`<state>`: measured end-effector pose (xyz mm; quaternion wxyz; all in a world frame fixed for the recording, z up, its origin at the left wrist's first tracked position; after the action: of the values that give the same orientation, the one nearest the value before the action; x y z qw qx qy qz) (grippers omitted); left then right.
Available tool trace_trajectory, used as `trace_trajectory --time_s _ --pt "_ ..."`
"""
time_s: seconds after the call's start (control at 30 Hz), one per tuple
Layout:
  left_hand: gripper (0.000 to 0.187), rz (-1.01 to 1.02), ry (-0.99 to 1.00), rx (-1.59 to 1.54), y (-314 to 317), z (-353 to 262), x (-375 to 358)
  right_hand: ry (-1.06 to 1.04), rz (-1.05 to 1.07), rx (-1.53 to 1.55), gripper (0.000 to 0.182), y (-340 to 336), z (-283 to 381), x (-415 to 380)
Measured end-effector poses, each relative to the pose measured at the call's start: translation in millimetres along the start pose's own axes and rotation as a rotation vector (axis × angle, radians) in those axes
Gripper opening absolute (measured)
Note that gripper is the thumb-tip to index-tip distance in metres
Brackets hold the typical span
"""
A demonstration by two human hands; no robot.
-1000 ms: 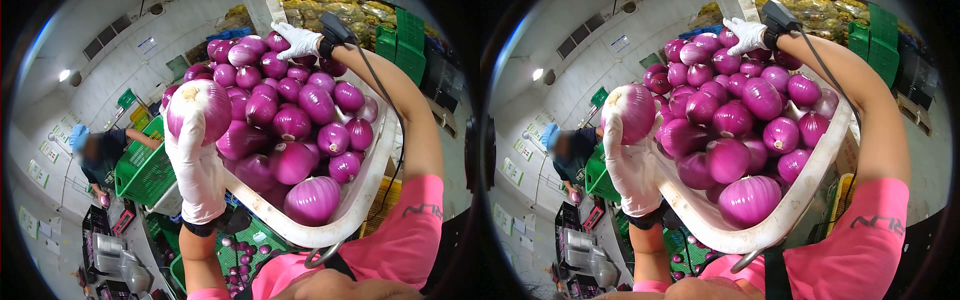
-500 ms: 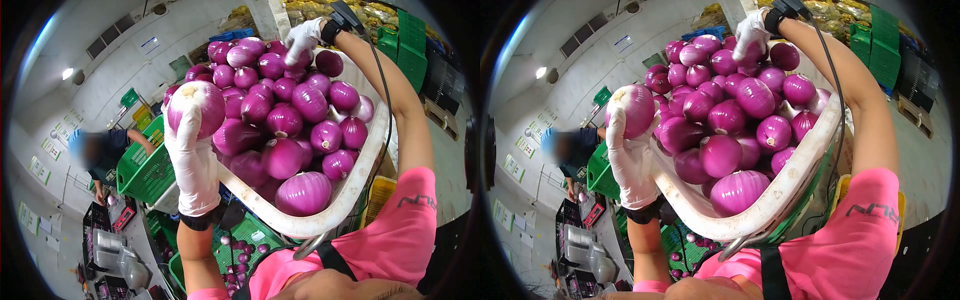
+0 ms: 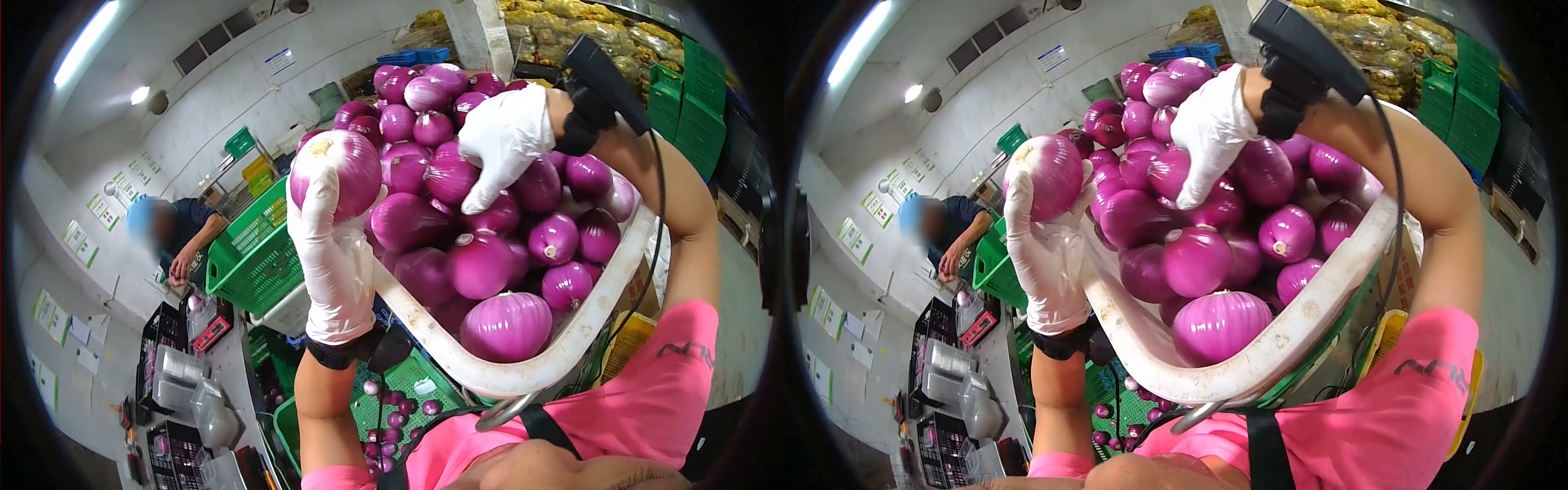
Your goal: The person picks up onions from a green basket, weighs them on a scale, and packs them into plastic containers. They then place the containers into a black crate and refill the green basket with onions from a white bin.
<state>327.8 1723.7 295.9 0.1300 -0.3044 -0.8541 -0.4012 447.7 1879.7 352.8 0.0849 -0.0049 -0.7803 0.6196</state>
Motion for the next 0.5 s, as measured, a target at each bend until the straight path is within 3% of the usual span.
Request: trace_trajectory --time_s 0.1,0.13,0.23,0.27,0.3,0.37,0.5 --pt "0.055 0.011 -0.023 0.003 -0.2 -3.1 -1.6 -0.02 0.186 0.066 0.05 -7.0 0.6 -5.4" --pt "0.056 0.018 -0.038 0.002 0.0 -3.5 -2.0 0.014 0.276 0.231 0.037 -15.0 6.4 -9.9" --pt "0.056 -0.02 -0.037 0.0 0.4 -3.8 -2.7 0.009 -0.037 0.725 0.029 -18.6 -4.1 -1.0" --pt "0.056 -0.013 -0.033 -0.006 0.4 -3.7 -2.4 0.057 -0.241 0.77 0.027 -24.8 -9.2 1.1" --pt "0.056 -0.005 -0.03 -0.014 0.4 -3.4 -1.7 0.084 -0.425 0.734 0.03 -21.0 -24.2 4.0" --pt "0.056 -0.002 -0.029 -0.028 0.8 -2.6 -0.4 0.111 -0.666 0.329 0.034 -18.2 -58.1 14.6" --pt "0.052 -0.02 0.014 -0.013 -0.8 -0.5 0.9 0.124 -0.781 0.174 0.05 17.9 -118.2 30.5"
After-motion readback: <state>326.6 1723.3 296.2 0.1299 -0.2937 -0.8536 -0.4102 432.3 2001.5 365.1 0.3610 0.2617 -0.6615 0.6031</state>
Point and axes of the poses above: each hand's wrist, its own x-axis towards the middle knuckle, its own y-axis out of the palm, z = x × y, the point moved 3 cm from there along x, towards the middle knuckle, and after that the axes turned 13 degrees about -z, right-handed, at the moved point
